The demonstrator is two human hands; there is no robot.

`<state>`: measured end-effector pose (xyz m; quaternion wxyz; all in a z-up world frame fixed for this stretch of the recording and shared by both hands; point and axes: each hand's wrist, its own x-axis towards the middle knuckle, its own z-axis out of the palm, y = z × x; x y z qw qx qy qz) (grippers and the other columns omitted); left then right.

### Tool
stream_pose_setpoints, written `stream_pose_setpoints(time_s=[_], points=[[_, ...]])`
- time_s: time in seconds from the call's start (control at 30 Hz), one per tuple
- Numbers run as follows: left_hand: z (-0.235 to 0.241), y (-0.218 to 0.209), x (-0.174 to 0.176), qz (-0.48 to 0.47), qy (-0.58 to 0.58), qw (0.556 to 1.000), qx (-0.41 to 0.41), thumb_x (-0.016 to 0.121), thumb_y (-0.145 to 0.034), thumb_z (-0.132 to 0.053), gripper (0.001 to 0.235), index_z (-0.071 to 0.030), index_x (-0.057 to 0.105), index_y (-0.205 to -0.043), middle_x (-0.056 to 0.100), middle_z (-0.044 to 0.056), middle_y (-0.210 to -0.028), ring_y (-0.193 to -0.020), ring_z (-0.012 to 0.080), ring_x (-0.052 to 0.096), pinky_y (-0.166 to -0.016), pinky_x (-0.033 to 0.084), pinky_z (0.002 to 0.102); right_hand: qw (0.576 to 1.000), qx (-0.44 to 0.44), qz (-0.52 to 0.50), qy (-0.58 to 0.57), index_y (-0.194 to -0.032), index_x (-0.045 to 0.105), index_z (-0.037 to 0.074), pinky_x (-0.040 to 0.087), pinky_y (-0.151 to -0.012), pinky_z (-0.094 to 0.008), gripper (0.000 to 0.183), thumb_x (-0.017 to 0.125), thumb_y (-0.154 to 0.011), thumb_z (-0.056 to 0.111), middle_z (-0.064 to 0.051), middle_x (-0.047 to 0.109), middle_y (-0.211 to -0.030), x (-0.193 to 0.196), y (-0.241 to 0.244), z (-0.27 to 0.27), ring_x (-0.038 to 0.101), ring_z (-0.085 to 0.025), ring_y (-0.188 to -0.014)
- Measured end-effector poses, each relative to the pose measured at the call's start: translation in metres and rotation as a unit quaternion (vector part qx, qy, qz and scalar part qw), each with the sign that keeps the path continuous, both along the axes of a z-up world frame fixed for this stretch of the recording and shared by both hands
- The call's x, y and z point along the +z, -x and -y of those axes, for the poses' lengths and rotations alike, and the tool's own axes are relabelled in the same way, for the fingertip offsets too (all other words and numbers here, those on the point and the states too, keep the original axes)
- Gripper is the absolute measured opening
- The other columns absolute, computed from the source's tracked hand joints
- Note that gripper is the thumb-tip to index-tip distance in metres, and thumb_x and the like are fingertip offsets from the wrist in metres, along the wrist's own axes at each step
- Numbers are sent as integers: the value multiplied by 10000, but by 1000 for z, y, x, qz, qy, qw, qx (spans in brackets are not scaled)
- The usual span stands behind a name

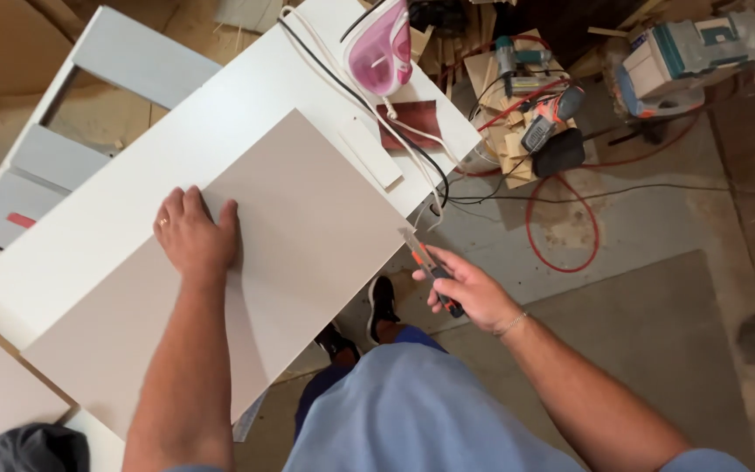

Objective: Applying edge banding to a wooden board using an iron and trimming the excess with a utility knife

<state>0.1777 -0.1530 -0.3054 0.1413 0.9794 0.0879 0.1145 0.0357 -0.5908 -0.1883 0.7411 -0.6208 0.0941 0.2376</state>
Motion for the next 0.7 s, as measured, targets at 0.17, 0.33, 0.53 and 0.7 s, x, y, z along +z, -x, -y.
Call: stream_pose_setpoints(time_s=[0.17, 0.33, 0.53, 0.7], points=[[4, 6, -12, 3, -32, 999, 37, 771, -879, -561, 671, -113, 638, -1359, 576, 109, -1242, -1237, 391, 513, -1067, 382, 488, 999, 0, -22, -30, -1532, 402, 0, 662, -563, -359, 601, 586, -966, 90, -320, 677, -1230, -24, 22, 19, 747, -248, -682], [15, 26, 7, -18, -37, 998, 42, 739, -908, -535, 654, -88, 622, -1372, 558, 138, -1242, -1240, 409, 488, -1076, 363, 491, 999, -10, -47, -16, -1390, 526, -47, 623, -509, -316, 436, 592, -987, 104, -290, 731, -1059, -75, 33, 51, 706, -209, -599], [52, 34, 36, -46, -46, 997, 37, 705, -946, -495, 725, -25, 542, -1473, 485, 218, -1452, -1399, 432, 383, -1178, 242, 522, 999, -22, -33, 5, -1275, 548, 39, 518, -444, -266, 292, 594, -1020, 173, -203, 718, -829, -130, 24, 94, 629, -178, -496], [122, 46, 58, -93, -8, 995, 31, 687, -921, -500, 789, -31, 507, -1529, 416, 228, -1585, -1490, 404, 333, -1221, 197, 533, 998, -42, -35, -21, -1181, 562, 56, 461, -420, -264, 221, 605, -1036, 216, -163, 624, -667, -134, 10, 108, 553, -175, -430]])
